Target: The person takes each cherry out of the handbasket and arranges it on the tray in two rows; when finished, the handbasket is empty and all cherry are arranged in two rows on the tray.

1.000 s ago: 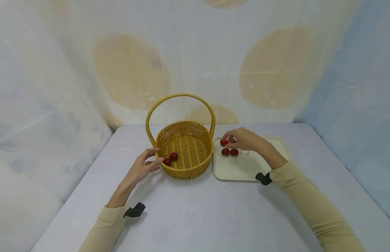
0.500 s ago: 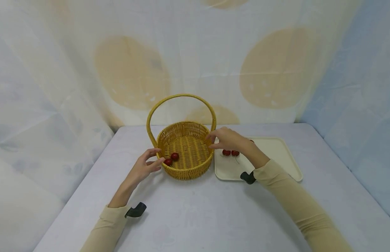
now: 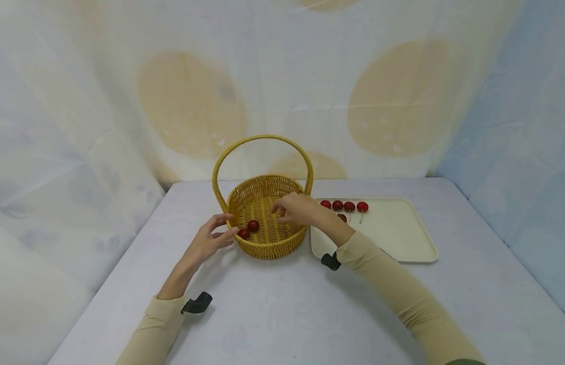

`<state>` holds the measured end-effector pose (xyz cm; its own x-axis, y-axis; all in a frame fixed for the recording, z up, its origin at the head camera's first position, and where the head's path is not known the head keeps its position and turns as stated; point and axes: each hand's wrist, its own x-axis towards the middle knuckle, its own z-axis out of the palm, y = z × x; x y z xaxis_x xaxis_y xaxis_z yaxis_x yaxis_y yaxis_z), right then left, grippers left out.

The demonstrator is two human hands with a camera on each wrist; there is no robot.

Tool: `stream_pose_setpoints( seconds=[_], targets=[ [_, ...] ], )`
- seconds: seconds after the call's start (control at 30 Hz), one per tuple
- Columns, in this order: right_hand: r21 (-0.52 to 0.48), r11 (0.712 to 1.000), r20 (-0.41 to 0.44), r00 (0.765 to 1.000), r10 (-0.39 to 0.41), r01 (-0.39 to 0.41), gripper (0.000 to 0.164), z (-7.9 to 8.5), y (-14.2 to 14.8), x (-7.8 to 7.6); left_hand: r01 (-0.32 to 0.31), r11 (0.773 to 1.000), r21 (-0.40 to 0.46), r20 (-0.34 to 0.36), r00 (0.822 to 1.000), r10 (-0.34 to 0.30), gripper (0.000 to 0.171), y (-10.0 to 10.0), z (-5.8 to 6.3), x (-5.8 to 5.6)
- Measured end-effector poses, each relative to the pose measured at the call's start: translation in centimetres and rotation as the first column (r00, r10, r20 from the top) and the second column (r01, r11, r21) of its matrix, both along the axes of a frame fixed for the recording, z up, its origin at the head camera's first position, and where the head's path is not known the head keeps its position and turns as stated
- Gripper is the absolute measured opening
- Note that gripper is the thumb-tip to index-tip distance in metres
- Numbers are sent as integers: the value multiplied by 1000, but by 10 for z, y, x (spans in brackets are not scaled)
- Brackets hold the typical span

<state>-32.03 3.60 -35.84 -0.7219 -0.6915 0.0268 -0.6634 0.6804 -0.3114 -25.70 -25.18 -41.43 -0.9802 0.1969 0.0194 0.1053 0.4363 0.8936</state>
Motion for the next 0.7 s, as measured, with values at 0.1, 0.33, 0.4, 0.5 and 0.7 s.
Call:
stream_pose_setpoints(
  seconds=[0.1, 0.33, 0.4, 0.5, 0.7],
  targets=[
    [-19, 1000, 35, 999, -1, 1, 27, -8, -8, -6, 1, 1000, 1, 0, 1000, -1, 63, 1, 1, -1],
    [-17, 1000, 95, 995, -13, 15, 34, -25, -27, -16, 2, 1000, -7, 5, 1000, -2, 64, 0, 1, 1],
    [-20, 1000, 106, 994, -10, 13, 36, -28, -33, -17, -5, 1000, -8, 11, 1000, 5, 65, 0, 1, 2],
    [-34, 999, 107, 994, 6, -2, 42, -30, -41, -17, -3, 1000, -4, 9, 1000, 3, 65, 0, 1, 3],
    [-33, 999, 109, 993, 38, -34, 51, -35, -54, -18, -11, 1000, 3, 16, 1000, 10, 65, 0, 1, 3]
  ],
)
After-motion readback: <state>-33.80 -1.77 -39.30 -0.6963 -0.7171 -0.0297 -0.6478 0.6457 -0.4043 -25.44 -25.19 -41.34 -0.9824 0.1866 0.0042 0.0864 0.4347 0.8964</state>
